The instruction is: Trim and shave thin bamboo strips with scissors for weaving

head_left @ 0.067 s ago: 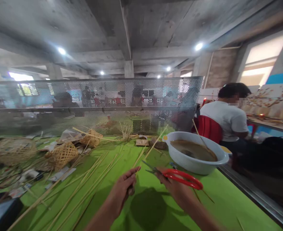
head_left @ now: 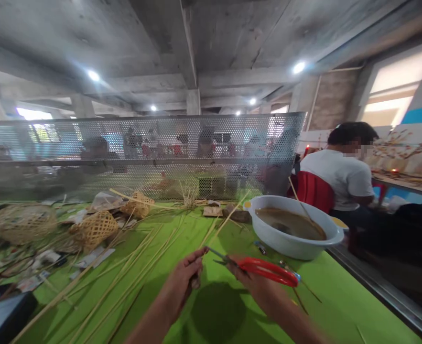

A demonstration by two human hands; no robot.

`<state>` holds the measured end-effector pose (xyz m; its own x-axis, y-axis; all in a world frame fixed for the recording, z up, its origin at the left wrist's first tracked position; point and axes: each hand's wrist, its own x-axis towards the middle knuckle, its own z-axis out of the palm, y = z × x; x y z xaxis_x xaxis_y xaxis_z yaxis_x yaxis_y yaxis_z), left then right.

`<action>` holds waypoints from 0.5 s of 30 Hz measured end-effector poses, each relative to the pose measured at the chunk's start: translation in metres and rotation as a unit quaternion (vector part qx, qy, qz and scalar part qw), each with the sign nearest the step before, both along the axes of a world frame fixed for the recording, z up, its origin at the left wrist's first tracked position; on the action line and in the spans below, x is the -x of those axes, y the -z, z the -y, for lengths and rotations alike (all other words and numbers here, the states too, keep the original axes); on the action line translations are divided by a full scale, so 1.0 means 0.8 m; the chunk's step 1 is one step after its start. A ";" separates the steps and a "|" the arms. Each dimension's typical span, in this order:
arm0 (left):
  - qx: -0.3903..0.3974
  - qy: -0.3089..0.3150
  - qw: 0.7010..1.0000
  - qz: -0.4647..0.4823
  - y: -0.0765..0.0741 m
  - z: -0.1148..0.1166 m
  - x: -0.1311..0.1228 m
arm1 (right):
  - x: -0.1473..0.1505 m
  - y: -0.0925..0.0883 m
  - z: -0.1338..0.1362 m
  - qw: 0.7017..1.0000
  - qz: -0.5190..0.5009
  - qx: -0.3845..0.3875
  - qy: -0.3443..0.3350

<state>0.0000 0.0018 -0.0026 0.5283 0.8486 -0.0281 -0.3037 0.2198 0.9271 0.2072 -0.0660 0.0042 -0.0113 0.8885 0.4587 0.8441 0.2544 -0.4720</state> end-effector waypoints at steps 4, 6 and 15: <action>0.014 0.006 1.000 0.024 -0.002 0.002 0.000 | -0.006 0.002 0.000 0.999 -0.041 0.016 0.001; 0.029 0.004 0.999 0.025 -0.006 0.005 0.000 | -0.011 0.000 0.000 0.999 -0.040 -0.007 0.016; 0.050 -0.001 0.998 0.044 -0.002 0.005 -0.005 | 0.008 -0.006 0.009 0.996 -0.083 0.014 -0.021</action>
